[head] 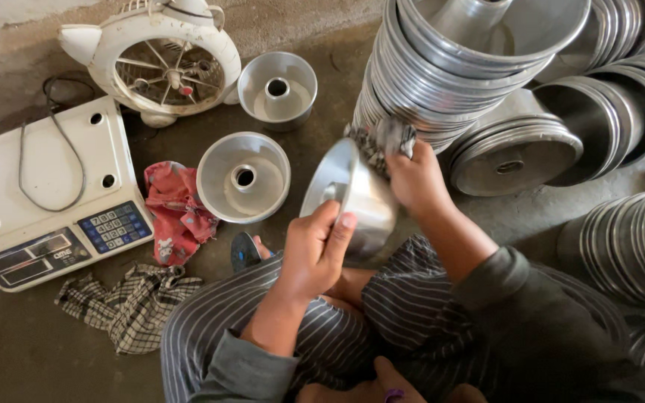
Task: The person sits on the floor and wipes the interior and exterior surfaces of metal funnel-shaped parts using a cloth. The person handles the parts one at a time, turning them over to clean different sides, and stacks the cleaned parts into a pile.
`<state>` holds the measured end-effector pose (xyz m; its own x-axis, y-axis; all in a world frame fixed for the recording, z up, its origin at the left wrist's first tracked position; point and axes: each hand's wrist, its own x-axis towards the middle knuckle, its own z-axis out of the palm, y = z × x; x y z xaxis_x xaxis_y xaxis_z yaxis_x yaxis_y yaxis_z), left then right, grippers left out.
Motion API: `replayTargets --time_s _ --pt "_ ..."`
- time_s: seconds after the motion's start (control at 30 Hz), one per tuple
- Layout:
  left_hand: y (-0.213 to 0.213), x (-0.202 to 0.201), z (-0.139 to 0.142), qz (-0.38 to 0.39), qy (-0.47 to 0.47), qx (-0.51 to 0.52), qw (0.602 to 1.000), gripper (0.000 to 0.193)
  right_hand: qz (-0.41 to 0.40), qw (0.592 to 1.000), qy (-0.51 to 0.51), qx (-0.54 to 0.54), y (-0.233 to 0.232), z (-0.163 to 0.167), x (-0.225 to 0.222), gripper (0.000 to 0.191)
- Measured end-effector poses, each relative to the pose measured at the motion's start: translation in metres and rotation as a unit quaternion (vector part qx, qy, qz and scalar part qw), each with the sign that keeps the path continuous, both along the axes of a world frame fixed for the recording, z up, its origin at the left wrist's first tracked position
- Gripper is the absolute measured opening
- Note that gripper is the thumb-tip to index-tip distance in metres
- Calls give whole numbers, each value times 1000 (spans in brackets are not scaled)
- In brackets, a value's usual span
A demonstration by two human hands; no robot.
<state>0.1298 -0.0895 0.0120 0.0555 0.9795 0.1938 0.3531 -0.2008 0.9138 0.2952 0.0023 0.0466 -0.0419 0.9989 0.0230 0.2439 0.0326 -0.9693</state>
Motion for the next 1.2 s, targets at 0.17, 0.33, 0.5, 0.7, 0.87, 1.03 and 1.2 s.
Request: replayTargets --time_s 0.17,0.33,0.5,0.7,0.87,1.03,1.2 --pt "13 -10 12 2 60 89 994 32 52 982 -79 163 -48 -11 -10 35" --pt "6 -33 -2 -13 -13 -53 998 31 32 996 66 -50 -21 -26 -5 30" --pt "28 -42 -8 192 -495 -155 833 31 -135 904 287 -286 4 -47 6 39" --pt "31 -16 -17 178 -684 -153 691 57 -4 966 220 133 -86 -67 -43 51" --pt "17 4 -47 82 -449 -117 882 50 92 925 -138 343 -59 -60 -35 56" --pt "11 -12 -65 22 -284 -163 945 53 86 948 303 57 -24 -86 0 32" --pt "12 -54 -36 29 -480 -144 865 51 225 966 73 107 -41 -98 15 19"
